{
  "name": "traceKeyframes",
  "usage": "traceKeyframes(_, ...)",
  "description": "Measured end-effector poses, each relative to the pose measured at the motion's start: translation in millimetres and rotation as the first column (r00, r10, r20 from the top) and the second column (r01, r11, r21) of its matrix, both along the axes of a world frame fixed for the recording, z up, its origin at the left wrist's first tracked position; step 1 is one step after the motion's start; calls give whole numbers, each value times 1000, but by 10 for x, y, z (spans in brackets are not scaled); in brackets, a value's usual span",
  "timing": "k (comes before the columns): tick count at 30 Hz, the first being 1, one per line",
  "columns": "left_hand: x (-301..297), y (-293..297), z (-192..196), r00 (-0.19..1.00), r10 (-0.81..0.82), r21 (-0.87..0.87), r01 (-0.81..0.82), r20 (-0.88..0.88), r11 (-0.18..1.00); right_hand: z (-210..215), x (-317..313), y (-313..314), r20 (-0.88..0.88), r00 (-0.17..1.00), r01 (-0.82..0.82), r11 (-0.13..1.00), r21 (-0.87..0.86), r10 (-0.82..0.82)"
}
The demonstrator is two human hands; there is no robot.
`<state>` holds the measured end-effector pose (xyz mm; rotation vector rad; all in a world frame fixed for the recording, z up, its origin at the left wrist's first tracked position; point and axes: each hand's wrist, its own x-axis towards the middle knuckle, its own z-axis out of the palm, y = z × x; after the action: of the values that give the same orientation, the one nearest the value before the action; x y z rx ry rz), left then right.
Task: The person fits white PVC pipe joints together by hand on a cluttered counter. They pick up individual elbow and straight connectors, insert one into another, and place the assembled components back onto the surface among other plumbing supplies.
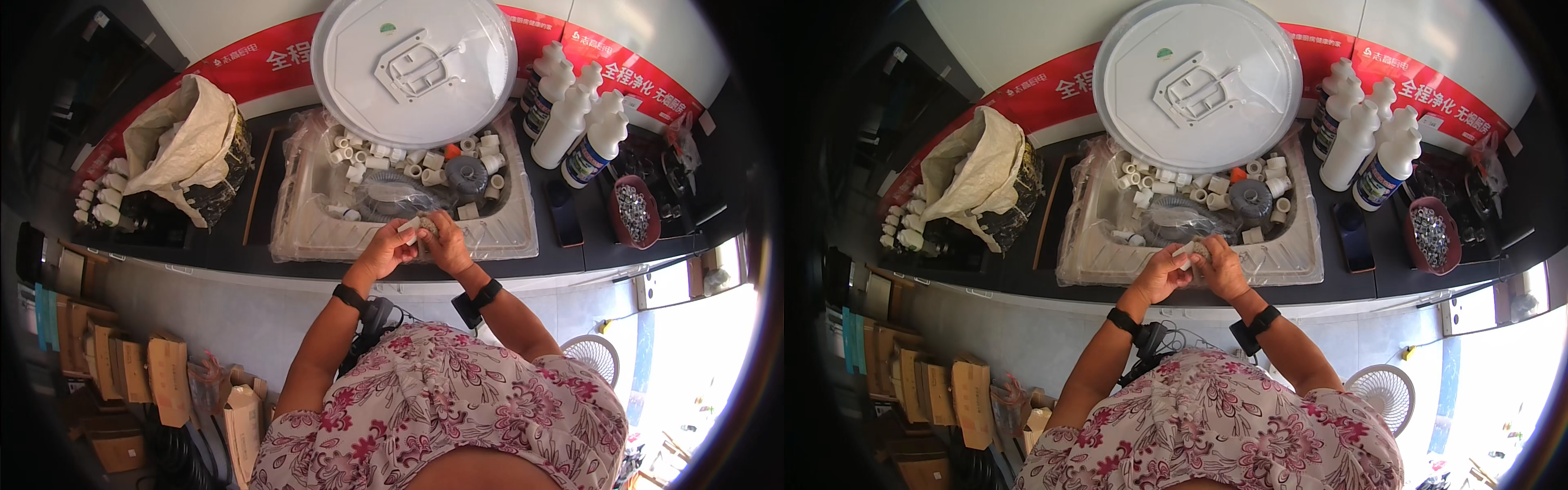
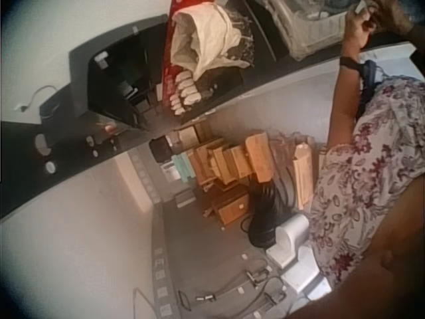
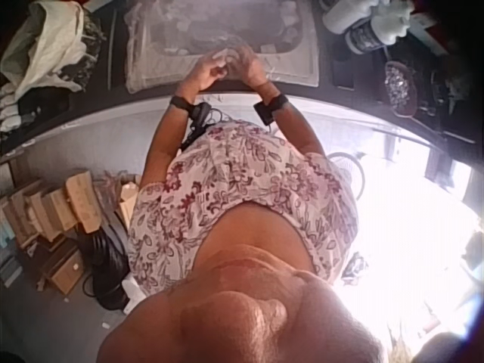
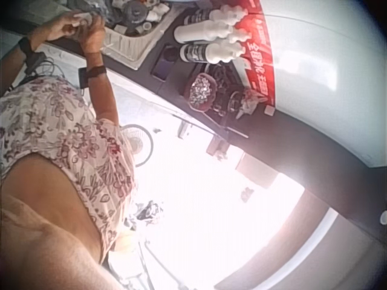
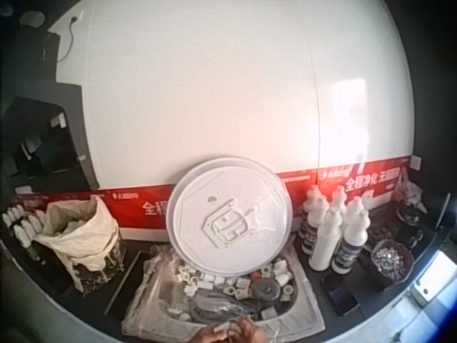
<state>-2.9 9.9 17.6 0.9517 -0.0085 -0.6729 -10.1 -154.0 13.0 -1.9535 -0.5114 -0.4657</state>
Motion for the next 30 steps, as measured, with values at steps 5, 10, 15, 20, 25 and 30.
traceKeyframes(5, 6, 26, -65, 1000, 20, -42, -21, -20, 999, -69, 15, -2, 21, 1000, 15, 998, 63, -16)
traceKeyframes(10, 17, 63, -51, 997, -31, -144, 21, -70, 989, 49, -28, 10, 38, 999, -37, 999, -2, 37)
traceKeyframes(15, -2, 2, 7, 1000, -7, -56, 7, -16, 998, 19, -12, -12, -21, 999, -36, 999, -7, 36)
traceKeyframes(20, -4, 15, -68, 999, 37, -28, -37, -2, 999, -10, -6, -11, -73, 997, -15, 999, -30, 13)
traceKeyframes(25, 10, 61, -26, 993, -22, -149, 5, -117, 989, 85, -32, 4, 54, 998, -39, 999, -1, 39)
traceKeyframes(30, 7, 27, -25, 998, -18, -101, 12, -56, 995, 26, -9, -7, 28, 998, -65, 998, 20, 64)
